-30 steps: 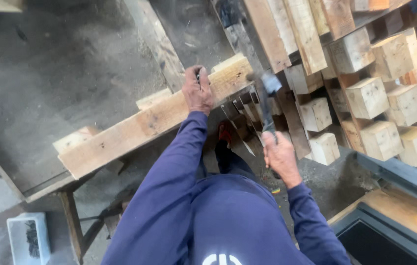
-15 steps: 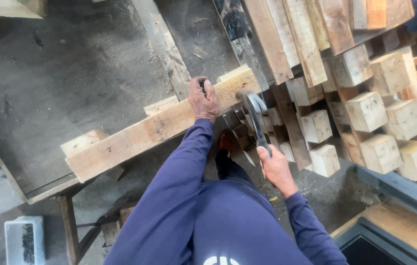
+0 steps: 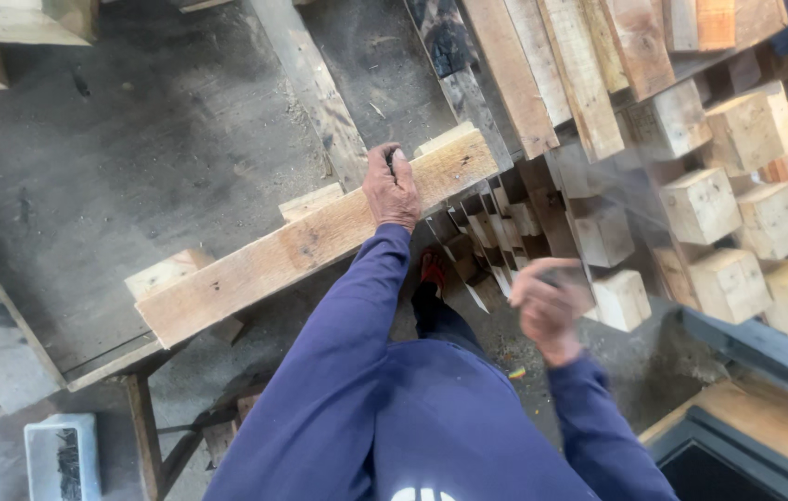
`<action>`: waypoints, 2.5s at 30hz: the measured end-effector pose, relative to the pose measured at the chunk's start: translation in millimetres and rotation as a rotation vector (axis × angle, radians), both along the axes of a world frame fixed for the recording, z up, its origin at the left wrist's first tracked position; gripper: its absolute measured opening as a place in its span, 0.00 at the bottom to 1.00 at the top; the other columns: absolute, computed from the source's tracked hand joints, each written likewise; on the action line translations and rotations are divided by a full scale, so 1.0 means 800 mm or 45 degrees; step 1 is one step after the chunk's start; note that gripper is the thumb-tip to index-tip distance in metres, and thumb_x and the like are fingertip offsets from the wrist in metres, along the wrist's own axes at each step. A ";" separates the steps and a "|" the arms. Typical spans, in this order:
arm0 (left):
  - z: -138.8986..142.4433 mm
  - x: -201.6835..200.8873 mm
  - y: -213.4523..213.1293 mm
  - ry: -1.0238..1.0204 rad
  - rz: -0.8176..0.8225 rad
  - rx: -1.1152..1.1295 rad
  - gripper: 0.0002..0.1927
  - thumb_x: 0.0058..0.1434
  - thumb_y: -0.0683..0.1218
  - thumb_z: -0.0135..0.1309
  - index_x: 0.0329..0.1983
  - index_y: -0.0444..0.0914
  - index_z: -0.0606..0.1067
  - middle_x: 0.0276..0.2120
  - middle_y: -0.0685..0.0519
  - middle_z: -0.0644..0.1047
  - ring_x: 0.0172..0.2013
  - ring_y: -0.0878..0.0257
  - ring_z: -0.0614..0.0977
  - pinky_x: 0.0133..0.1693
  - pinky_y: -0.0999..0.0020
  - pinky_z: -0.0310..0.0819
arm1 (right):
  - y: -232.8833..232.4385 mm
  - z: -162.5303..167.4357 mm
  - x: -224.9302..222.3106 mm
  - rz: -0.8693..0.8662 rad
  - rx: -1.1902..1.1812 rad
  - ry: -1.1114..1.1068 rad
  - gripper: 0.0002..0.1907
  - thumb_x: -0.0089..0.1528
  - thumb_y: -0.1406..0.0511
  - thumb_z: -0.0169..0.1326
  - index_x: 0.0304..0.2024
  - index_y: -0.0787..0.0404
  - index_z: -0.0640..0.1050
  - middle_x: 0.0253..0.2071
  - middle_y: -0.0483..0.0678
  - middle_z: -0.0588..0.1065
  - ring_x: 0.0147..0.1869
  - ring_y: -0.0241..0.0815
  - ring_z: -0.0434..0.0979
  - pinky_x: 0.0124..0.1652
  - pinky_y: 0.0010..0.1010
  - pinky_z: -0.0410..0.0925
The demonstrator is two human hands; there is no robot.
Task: The person assembles small wooden blocks into a larger rectangular unit using a hammer and nails. They position the blocks on a workbench, drive nails into the wood to secure them, and then stack the completed units on the floor.
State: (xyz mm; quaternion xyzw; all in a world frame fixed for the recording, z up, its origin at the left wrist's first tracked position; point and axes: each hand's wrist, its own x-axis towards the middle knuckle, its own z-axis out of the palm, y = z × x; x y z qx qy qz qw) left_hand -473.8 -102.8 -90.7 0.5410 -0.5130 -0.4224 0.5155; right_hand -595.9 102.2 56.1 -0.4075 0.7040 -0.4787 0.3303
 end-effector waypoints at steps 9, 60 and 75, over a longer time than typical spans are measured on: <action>0.004 -0.004 -0.005 -0.058 -0.087 0.021 0.10 0.73 0.45 0.45 0.52 0.40 0.74 0.42 0.48 0.82 0.42 0.58 0.84 0.45 0.63 0.80 | 0.050 -0.082 0.016 -0.255 0.316 -0.311 0.19 0.68 0.51 0.53 0.39 0.60 0.69 0.20 0.42 0.68 0.17 0.33 0.68 0.19 0.26 0.65; 0.057 0.342 0.027 -1.410 -0.726 0.116 0.55 0.50 0.69 0.62 0.72 0.31 0.61 0.18 0.53 0.75 0.16 0.65 0.71 0.18 0.68 0.68 | -0.182 -0.224 0.143 0.951 0.455 0.975 0.63 0.51 0.34 0.60 0.73 0.66 0.55 0.70 0.68 0.57 0.74 0.65 0.55 0.72 0.60 0.50; 0.048 0.291 0.010 -1.453 -0.940 0.209 0.57 0.49 0.63 0.69 0.73 0.31 0.55 0.28 0.44 0.80 0.26 0.54 0.83 0.29 0.62 0.78 | -0.236 -0.266 0.115 1.235 -0.207 1.631 0.60 0.55 0.27 0.55 0.76 0.54 0.55 0.73 0.60 0.55 0.80 0.64 0.45 0.70 0.70 0.50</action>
